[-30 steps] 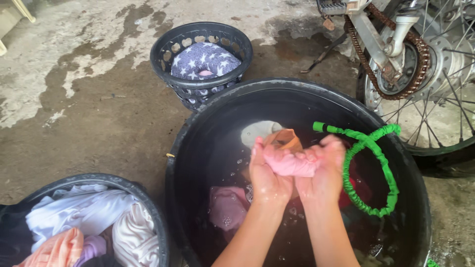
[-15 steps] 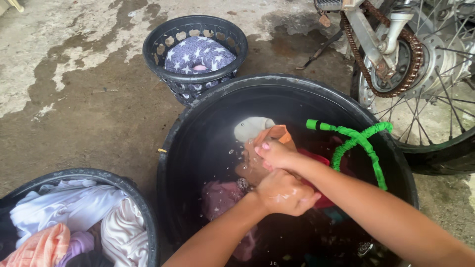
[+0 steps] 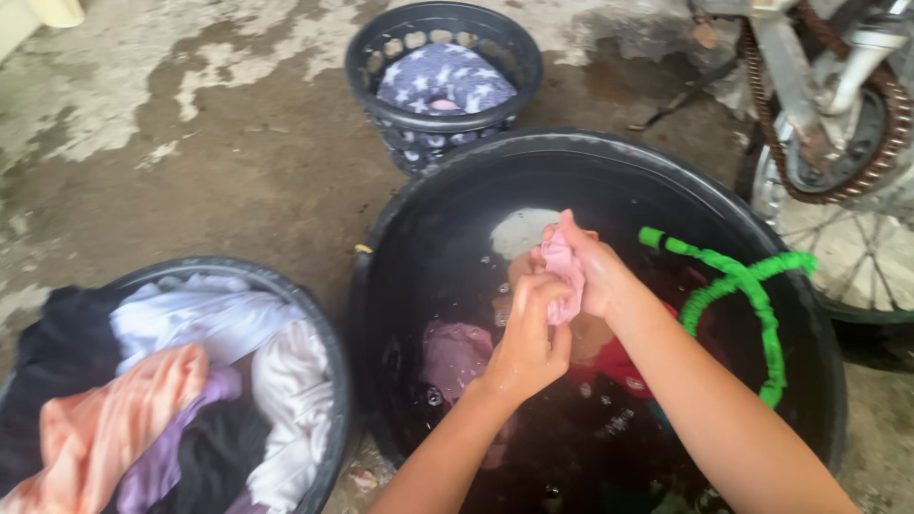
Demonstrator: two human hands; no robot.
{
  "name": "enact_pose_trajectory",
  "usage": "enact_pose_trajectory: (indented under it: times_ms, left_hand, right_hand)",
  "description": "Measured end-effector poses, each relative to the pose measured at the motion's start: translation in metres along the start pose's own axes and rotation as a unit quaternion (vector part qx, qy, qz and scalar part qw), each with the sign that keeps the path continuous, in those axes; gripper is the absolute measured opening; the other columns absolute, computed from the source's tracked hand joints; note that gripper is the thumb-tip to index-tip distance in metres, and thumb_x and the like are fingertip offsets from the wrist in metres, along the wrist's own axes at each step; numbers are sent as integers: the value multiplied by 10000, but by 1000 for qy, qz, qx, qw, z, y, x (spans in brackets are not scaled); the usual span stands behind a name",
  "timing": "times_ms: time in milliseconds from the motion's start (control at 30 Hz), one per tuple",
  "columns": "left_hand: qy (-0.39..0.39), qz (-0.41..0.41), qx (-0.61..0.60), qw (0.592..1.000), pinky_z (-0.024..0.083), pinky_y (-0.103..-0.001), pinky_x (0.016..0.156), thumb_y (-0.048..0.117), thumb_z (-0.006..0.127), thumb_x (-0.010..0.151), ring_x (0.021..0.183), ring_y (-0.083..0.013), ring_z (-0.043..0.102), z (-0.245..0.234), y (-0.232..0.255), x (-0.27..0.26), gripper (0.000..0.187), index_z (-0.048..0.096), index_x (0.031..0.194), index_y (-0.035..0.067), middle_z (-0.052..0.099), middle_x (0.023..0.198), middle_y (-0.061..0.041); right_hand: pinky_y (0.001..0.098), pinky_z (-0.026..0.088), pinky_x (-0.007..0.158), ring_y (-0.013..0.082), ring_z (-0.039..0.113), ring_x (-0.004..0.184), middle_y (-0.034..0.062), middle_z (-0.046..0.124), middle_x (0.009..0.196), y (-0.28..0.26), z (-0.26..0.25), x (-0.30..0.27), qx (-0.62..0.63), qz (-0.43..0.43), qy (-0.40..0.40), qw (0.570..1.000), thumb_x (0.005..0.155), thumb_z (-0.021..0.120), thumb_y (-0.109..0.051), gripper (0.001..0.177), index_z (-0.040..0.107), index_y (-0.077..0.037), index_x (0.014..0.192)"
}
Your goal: The person washes various clothes by hand in a basin of water, wringing each item out and placing it into a separate basket.
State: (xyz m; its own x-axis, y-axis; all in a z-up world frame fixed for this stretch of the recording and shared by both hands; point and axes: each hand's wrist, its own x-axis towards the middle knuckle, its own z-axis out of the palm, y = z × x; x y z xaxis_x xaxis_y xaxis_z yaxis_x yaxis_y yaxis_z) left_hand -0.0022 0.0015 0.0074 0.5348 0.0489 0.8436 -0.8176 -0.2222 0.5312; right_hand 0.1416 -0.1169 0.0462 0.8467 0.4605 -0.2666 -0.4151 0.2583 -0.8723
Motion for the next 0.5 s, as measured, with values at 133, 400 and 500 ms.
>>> enact_pose_trajectory:
  times_ms: [133,400,500]
  left_hand:
    - [55,4,84,995,460,-506,1085,-152,595,853,1165,-382,558,-16,13,20,435,525,1224,63,526,1240,-182]
    - [91,-50,246,964,433,-471,1038,-124,682,825,1183,-387,541,-100,44,64,381,555,1133,60,586,1256,-156]
    - [122,-104,255,953,484,-423,1023,-114,717,804,1207,-377,552,-145,60,80,410,602,1150,73,529,1242,-192]
  right_hand:
    - [384,581,714,196,662,768,64,653,810,-8,18,8,48,19,0,999,1001,559,-540,428,629,-128,910]
    - [288,427,523,131,644,714,-34,665,910,-37,91,15,-54,42,-72,995,1023,477,-536,360,598,-198,1049]
    - [298,506,598,136,623,750,-23,675,1034,-43,126,12,-32,14,-182,983,1038,572,-330,227,594,-192,1217]
